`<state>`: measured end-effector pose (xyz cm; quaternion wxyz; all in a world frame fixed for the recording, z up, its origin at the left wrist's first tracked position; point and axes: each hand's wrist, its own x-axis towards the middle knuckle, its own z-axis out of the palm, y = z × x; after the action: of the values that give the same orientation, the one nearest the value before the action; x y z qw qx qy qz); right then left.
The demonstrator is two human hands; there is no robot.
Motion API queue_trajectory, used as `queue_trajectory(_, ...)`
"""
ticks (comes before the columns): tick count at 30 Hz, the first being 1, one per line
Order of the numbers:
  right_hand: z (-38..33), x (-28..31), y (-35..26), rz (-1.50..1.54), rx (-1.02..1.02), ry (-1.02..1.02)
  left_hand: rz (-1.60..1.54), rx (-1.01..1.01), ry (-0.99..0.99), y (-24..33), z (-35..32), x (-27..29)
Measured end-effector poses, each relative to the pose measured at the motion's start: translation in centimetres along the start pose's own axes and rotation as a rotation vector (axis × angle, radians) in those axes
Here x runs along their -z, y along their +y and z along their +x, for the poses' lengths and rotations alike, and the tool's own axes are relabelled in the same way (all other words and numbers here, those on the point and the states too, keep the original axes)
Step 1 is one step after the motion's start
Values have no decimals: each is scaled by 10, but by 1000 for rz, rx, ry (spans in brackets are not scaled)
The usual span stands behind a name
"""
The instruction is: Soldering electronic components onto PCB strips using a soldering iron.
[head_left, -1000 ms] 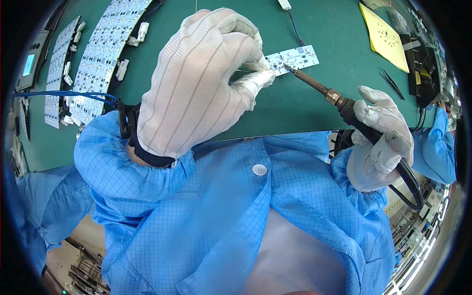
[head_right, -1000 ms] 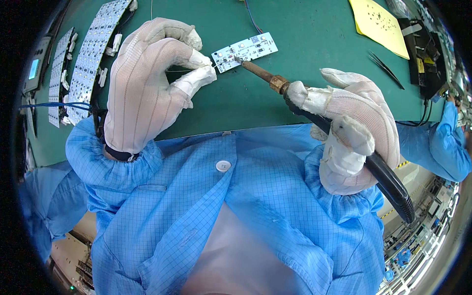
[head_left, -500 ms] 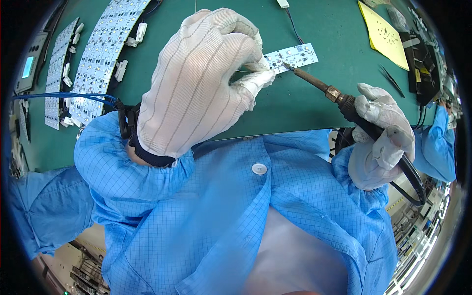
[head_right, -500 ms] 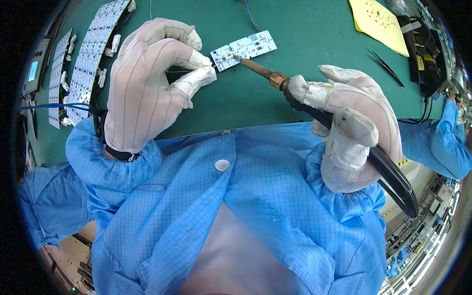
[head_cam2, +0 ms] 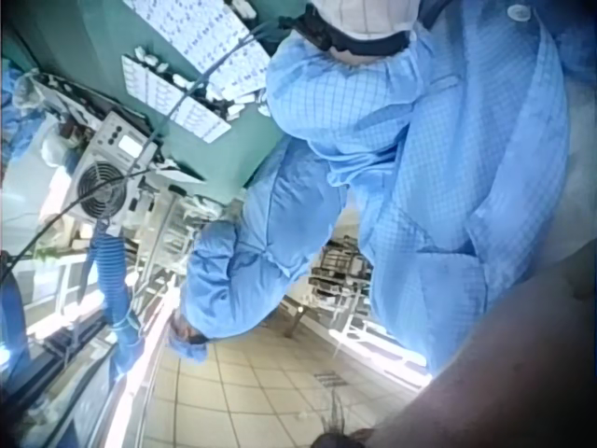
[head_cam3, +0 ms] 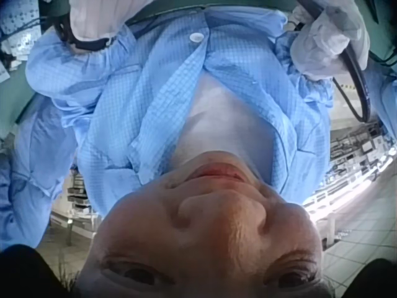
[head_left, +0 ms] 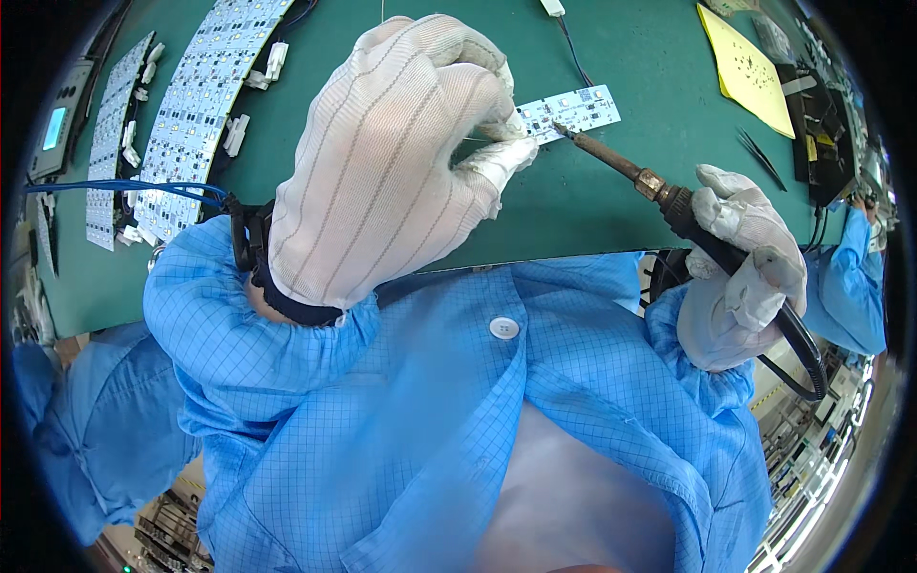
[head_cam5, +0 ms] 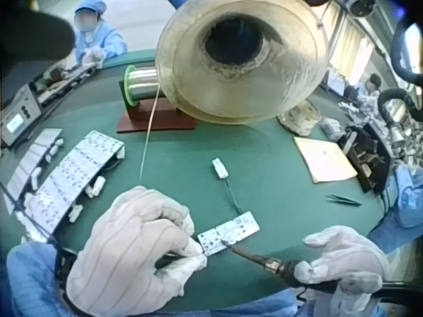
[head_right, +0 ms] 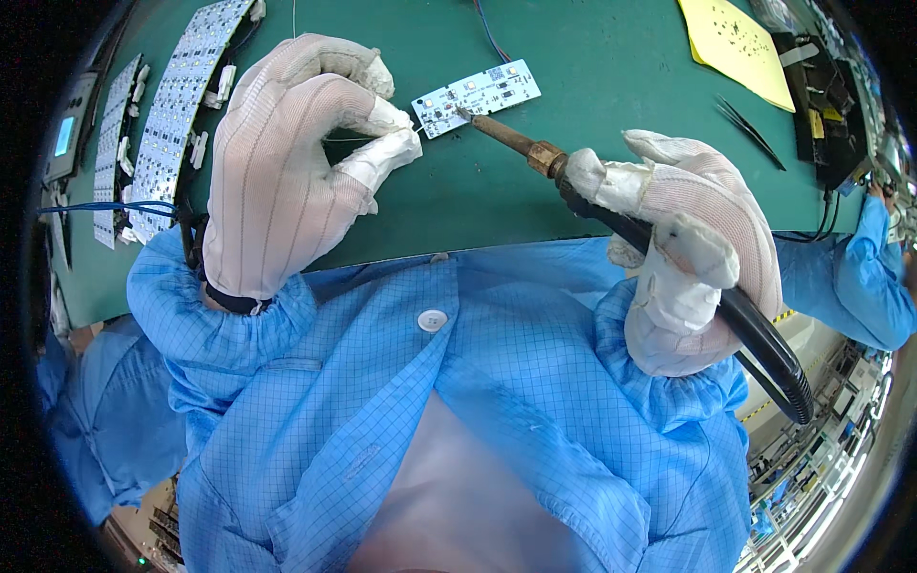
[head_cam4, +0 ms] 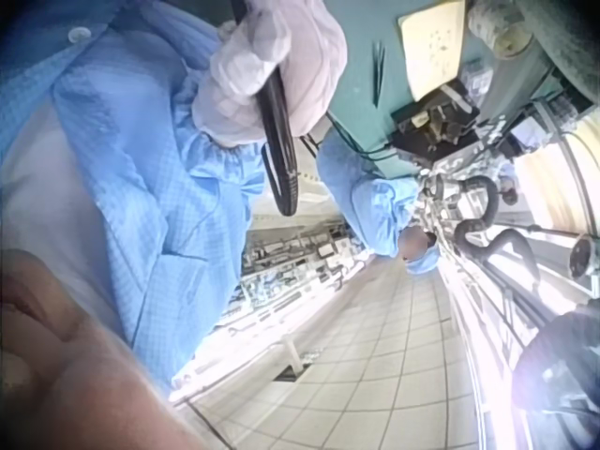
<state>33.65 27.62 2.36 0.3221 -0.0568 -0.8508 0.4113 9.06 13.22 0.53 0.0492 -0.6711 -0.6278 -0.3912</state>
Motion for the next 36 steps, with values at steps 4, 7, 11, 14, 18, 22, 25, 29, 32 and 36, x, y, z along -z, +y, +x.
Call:
queue_trajectory(4,-1,-1,0,5,4,-1,14,-13,3,-1,-1,-1)
queue_trajectory(7,-1,-1,1,8,12,-4,16,-6,-3,-1,-1,0)
queue_trajectory(11,-1,2,2,17,19,-13,16,-16,-26,-1,1,0)
queue_trajectory(14,0,4,3,23,22,-15,12,-21,8,1,2,-3)
queue_trajectory(18,0,4,3,26,24,-17,18,-15,-4,0,3,-3)
queue_trajectory(22,1,4,5,41,30,-23,22,-8,-18,0,2,-1)
queue_trajectory(25,2,5,5,54,36,-31,12,2,-16,0,2,-2)
queue_trajectory(29,2,5,0,1,4,-21,12,10,-15,1,2,-3)
queue_trajectory(32,0,3,-2,-7,-30,10,37,-5,15,1,2,-4)
queue_trajectory(36,0,1,-1,6,-26,5,21,4,11,1,2,-4)
